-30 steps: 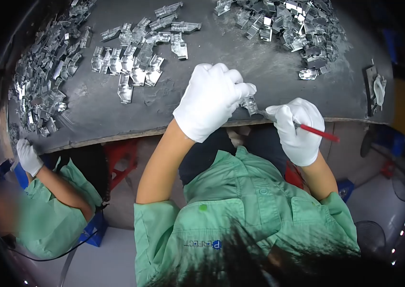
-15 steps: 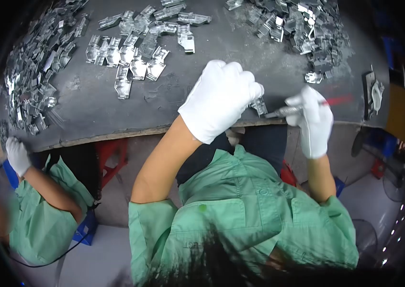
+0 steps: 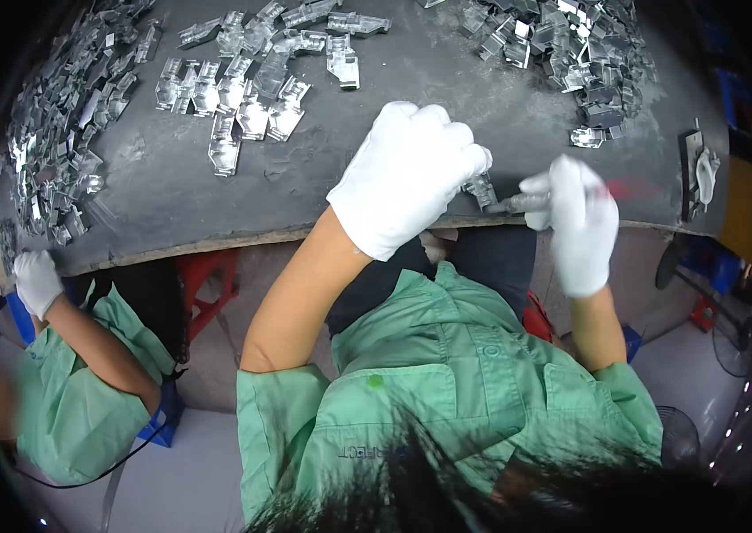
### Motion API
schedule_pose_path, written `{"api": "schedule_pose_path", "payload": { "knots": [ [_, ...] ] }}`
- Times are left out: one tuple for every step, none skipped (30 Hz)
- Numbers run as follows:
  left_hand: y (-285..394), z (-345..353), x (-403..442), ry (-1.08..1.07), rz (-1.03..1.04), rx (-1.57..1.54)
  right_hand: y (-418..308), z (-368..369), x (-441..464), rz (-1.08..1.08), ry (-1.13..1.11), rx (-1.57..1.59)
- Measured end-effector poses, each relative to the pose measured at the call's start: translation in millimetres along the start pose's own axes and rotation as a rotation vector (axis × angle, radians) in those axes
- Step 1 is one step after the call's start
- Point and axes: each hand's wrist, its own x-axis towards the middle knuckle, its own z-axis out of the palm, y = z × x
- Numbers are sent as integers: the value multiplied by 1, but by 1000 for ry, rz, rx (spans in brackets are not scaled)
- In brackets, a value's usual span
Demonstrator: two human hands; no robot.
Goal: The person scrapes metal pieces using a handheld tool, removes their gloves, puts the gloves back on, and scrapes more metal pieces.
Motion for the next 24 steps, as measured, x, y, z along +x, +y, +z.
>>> {"api": "schedule_pose_path", "payload": {
  "knots": [
    [1, -2, 0, -4, 4, -14, 22, -16, 16, 46, -94, 155],
    [1, -4, 2, -1, 8, -24, 23, -21, 17, 16, -10, 55],
    [-1, -5, 4, -3, 5, -4, 23, -22, 12, -56, -1, 94],
    [0, -6, 3, -14, -2, 8, 24, -21, 5, -115, 8, 135],
    [3, -5, 2, -33, -2, 12, 24, -18, 1, -120, -4, 152],
    [3, -4, 2, -23, 2, 4, 22, -12, -1, -134, -12, 171],
    [2, -3, 1, -9, 8, -1, 19, -9, -2, -154, -22, 191],
    [1, -2, 1, 8, 14, -5, 19, -9, -1, -150, -51, 197],
    [0, -1, 2, 9, 17, -19, 19, -10, 1, -144, -84, 203],
    [-1, 0, 1, 7, 16, -33, 19, -9, 1, -135, -120, 209],
    [-1, 0, 1, 5, 13, -47, 18, -7, 0, -121, -108, 179],
    [-1, 0, 1, 12, 17, -46, 15, -2, -1, -97, -74, 182],
    [-1, 0, 1, 20, 21, -46, 12, 5, -1, -73, -40, 184],
    [-1, 1, 1, 29, 23, -46, 8, 7, -1, -49, -8, 185],
    [-2, 2, 1, 15, 19, -36, 5, 5, 0, -591, -58, -357],
    [-3, 3, 1, -2, 17, -26, 4, 2, 0, -1119, -106, -908],
    [-3, 3, 1, -21, 20, -16, 13, 16, -6, -1275, 39, -936],
    [-1, 1, 1, -19, 24, -25, 22, 31, -12, -1426, 196, -962],
    [1, -1, 2, -8, 29, -32, 21, 29, -15, -1378, 224, -1021],
    [1, -2, 3, 10, 28, -34, 20, 29, -15, -1375, 222, -1034],
    [-3, 1, 3, 44, 65, -23, 19, 29, -16, -1370, 212, -1044],
    [-4, 2, 3, 20, 53, 1, 20, 30, -19, -1359, 202, -1052],
    [-3, 3, 3, -17, 49, 16, 14, 32, -20, -1365, 192, -1058],
    [-2, 4, 5, -44, 46, 33, 16, 32, -24, -1328, 131, -1143]
  ]
}}
